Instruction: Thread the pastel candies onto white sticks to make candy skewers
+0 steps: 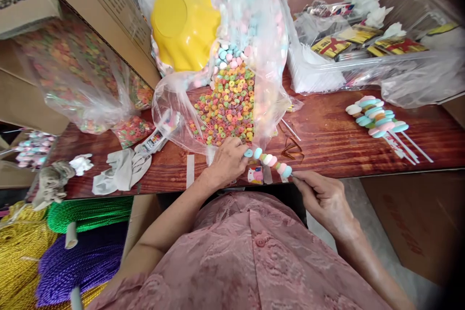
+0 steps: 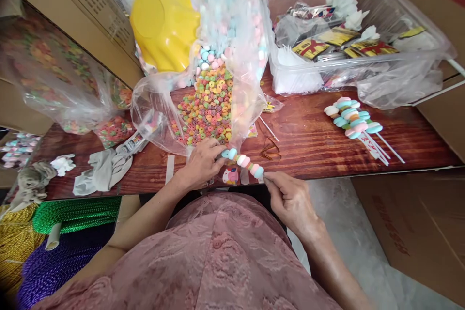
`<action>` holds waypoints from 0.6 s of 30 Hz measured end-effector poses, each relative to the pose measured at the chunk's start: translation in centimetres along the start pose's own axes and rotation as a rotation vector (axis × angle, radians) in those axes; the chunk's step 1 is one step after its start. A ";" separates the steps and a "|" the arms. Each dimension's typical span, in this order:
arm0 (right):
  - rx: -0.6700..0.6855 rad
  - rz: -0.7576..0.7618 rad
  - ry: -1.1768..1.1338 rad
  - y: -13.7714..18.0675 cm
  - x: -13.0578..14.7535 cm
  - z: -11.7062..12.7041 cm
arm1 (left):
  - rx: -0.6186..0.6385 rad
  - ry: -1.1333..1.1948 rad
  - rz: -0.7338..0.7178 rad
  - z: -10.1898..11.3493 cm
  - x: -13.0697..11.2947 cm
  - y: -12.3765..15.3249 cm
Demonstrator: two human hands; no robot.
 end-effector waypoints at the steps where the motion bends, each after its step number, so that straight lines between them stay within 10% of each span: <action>1: 0.008 0.005 -0.001 -0.1 0.2 -0.3 | -0.018 0.008 -0.008 0.1 -0.2 0.0; 10: 0.093 0.050 0.112 -0.4 0.0 -1.4 | -0.299 0.505 0.033 1.7 -0.3 1.4; 18: 0.023 0.098 0.146 -0.2 0.9 -1.1 | -0.287 1.038 0.183 0.9 -0.4 1.7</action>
Point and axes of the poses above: each hand's wrist, its own y-axis away from the middle knuckle, its own z-axis out of the back of the hand, x = y × z, the point moved 7 cm from there along -y, towards the middle knuckle, and after that the axes turned 1 degree about z, right-handed, at the moved point
